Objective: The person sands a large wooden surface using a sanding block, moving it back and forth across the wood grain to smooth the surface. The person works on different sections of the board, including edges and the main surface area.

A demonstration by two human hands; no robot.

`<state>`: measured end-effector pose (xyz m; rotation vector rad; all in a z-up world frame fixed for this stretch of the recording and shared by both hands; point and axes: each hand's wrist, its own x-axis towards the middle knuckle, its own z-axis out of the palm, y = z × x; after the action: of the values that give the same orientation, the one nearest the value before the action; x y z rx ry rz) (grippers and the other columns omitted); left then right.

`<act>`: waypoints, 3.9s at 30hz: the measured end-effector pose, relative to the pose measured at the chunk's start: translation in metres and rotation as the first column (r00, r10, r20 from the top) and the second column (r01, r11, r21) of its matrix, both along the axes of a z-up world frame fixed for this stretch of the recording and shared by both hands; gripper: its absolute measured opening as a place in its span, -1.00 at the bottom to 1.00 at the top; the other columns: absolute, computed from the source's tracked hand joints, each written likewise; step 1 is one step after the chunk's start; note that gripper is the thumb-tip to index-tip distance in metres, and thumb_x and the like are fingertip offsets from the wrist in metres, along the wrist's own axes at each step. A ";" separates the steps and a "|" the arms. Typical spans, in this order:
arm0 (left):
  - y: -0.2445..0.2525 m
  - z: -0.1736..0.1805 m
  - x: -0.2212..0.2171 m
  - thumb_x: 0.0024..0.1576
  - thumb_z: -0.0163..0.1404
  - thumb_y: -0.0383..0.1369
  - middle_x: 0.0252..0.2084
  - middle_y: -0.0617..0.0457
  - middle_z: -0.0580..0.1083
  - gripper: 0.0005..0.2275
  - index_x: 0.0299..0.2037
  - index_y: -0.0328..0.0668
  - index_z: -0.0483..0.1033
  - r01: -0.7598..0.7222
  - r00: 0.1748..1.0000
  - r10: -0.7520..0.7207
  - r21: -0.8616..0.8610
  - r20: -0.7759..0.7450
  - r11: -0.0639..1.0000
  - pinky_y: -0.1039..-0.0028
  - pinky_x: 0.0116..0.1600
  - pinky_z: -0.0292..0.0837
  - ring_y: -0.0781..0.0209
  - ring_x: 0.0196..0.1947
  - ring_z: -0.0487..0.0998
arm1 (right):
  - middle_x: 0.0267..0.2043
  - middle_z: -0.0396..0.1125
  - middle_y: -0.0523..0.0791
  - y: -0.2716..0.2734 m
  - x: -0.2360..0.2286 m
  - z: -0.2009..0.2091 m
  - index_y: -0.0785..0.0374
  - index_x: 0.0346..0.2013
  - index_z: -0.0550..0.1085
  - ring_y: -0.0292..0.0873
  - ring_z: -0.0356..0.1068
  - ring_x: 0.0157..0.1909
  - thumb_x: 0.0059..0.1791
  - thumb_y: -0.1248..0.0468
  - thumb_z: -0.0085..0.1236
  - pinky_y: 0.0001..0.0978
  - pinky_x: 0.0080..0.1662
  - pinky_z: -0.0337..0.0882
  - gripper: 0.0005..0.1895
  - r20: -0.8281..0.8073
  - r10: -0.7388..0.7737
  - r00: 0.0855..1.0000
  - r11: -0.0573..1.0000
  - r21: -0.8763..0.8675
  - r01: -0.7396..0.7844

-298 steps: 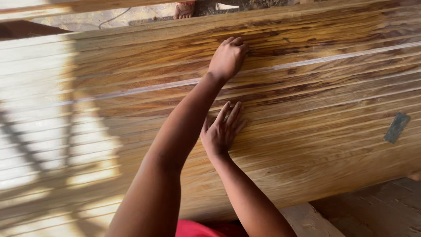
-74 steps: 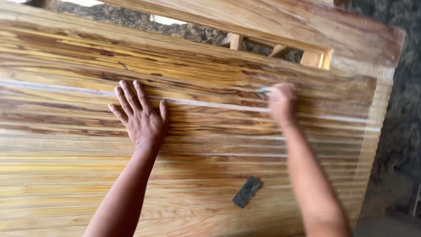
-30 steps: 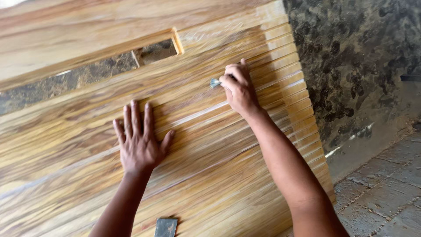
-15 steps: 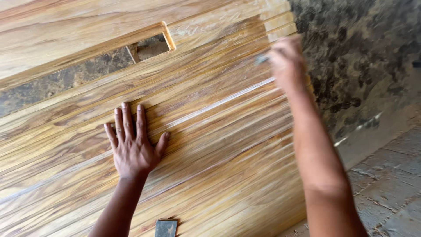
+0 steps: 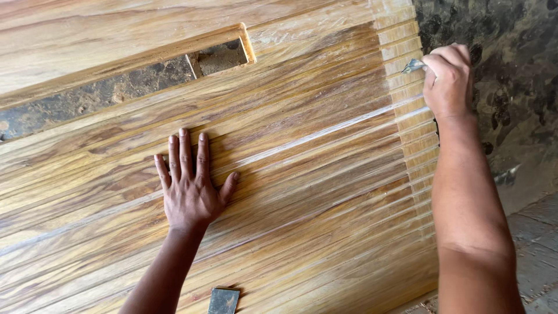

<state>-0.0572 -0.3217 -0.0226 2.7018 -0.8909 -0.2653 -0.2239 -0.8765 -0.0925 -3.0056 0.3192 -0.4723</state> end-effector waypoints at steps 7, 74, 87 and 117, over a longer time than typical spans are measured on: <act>-0.007 0.004 0.001 0.14 -0.08 0.19 0.57 -0.24 -0.01 -0.19 0.52 -0.11 0.07 0.004 1.000 -0.003 -0.016 0.022 1.000 -0.20 0.51 -0.29 -0.20 0.57 -0.10 | -0.11 0.49 -0.07 0.007 0.003 -0.001 0.27 -0.22 0.58 -0.11 0.43 0.01 0.23 0.45 0.12 -0.20 0.24 0.46 -0.83 0.011 0.095 0.995 0.993 -0.076 -0.093; 0.003 -0.003 -0.001 0.16 -0.11 0.14 0.56 -0.23 0.02 -0.24 0.51 -0.11 0.11 0.003 0.999 0.000 -0.062 0.055 0.998 -0.13 0.53 -0.31 -0.19 0.57 -0.10 | 0.30 0.19 0.11 0.174 0.074 0.031 0.37 0.16 0.42 0.16 0.11 0.40 -0.03 0.30 0.33 0.01 0.37 0.17 -0.50 0.255 -0.082 0.963 0.919 0.393 -0.025; -0.243 -0.005 0.010 0.05 0.18 0.01 0.24 -0.26 0.33 -0.21 0.40 -0.30 0.19 0.188 0.982 -0.180 -0.237 0.056 0.953 -0.01 0.29 0.19 -0.20 0.26 0.27 | 0.58 -0.11 0.09 0.167 -0.092 0.017 0.08 0.54 0.00 0.24 -0.12 0.55 0.07 -0.40 -0.33 0.14 0.47 -0.14 -0.09 -0.357 -0.714 0.602 0.611 0.104 0.785; -0.415 -0.084 0.010 0.17 -0.04 -0.45 0.00 -0.15 0.52 -0.77 0.01 -0.27 0.52 0.607 0.794 -0.569 -0.238 0.213 0.758 0.19 0.15 0.45 -0.06 0.03 0.53 | 0.47 0.05 0.18 0.165 -0.089 0.030 0.24 0.50 0.02 0.19 0.08 0.46 0.07 -0.39 -0.43 0.13 0.39 0.06 -0.06 -0.388 -0.696 0.604 0.650 0.015 0.760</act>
<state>-0.0472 -0.7370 -0.1067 2.1081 -1.6729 -0.0685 -0.3132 -0.7118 -0.0622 -2.6168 1.5751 0.0883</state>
